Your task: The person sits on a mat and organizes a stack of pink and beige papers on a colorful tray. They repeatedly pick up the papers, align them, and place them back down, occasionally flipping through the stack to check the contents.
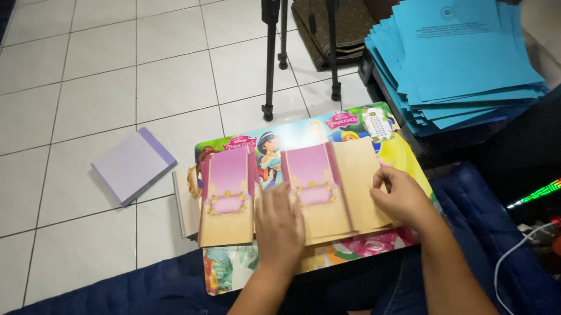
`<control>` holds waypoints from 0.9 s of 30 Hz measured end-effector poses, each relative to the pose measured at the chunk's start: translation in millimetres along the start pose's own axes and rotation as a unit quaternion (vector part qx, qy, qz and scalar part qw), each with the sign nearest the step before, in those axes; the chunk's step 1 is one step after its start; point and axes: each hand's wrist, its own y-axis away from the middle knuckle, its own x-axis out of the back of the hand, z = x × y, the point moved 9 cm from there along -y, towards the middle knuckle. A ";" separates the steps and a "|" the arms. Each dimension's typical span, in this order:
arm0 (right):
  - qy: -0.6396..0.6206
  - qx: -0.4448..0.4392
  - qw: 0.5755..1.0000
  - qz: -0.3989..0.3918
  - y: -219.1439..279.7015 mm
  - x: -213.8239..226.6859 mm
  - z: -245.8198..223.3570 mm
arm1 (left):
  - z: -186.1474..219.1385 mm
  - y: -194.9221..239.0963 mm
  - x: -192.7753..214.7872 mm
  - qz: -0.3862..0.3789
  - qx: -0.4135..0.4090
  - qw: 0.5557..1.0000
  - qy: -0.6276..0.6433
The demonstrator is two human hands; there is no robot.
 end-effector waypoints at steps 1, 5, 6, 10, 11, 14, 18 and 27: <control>0.000 -0.001 1.000 0.001 -0.8 0.5 1.4 | 3.8 -0.5 -6.1 -0.001 -0.001 1.000 0.001; 0.000 0.014 1.000 -0.008 -2.4 0.4 2.0 | 56.1 7.5 -22.7 -0.015 -0.221 0.975 -0.033; -0.005 0.021 1.000 -0.012 -2.1 0.5 1.8 | 66.8 13.2 -35.2 -0.078 -0.268 0.959 -0.040; -0.019 0.029 0.999 -0.019 2.6 12.1 -6.7 | 53.5 27.6 -64.5 -0.148 -0.280 0.948 -0.035; -0.025 0.033 0.999 -0.035 0.3 9.0 -3.9 | 50.6 29.2 -68.3 -0.145 -0.284 0.947 -0.044; -0.039 0.038 0.997 -0.053 4.8 7.5 -9.5 | 48.2 31.1 -72.6 -0.135 -0.291 0.946 -0.058; -0.058 0.036 0.996 -0.061 15.2 13.0 -22.1 | 47.5 32.2 -76.2 -0.138 -0.283 0.948 -0.050; 0.192 0.039 0.979 0.065 19.0 17.6 1.5 | 35.1 35.7 -85.0 -0.189 -0.258 0.947 -0.029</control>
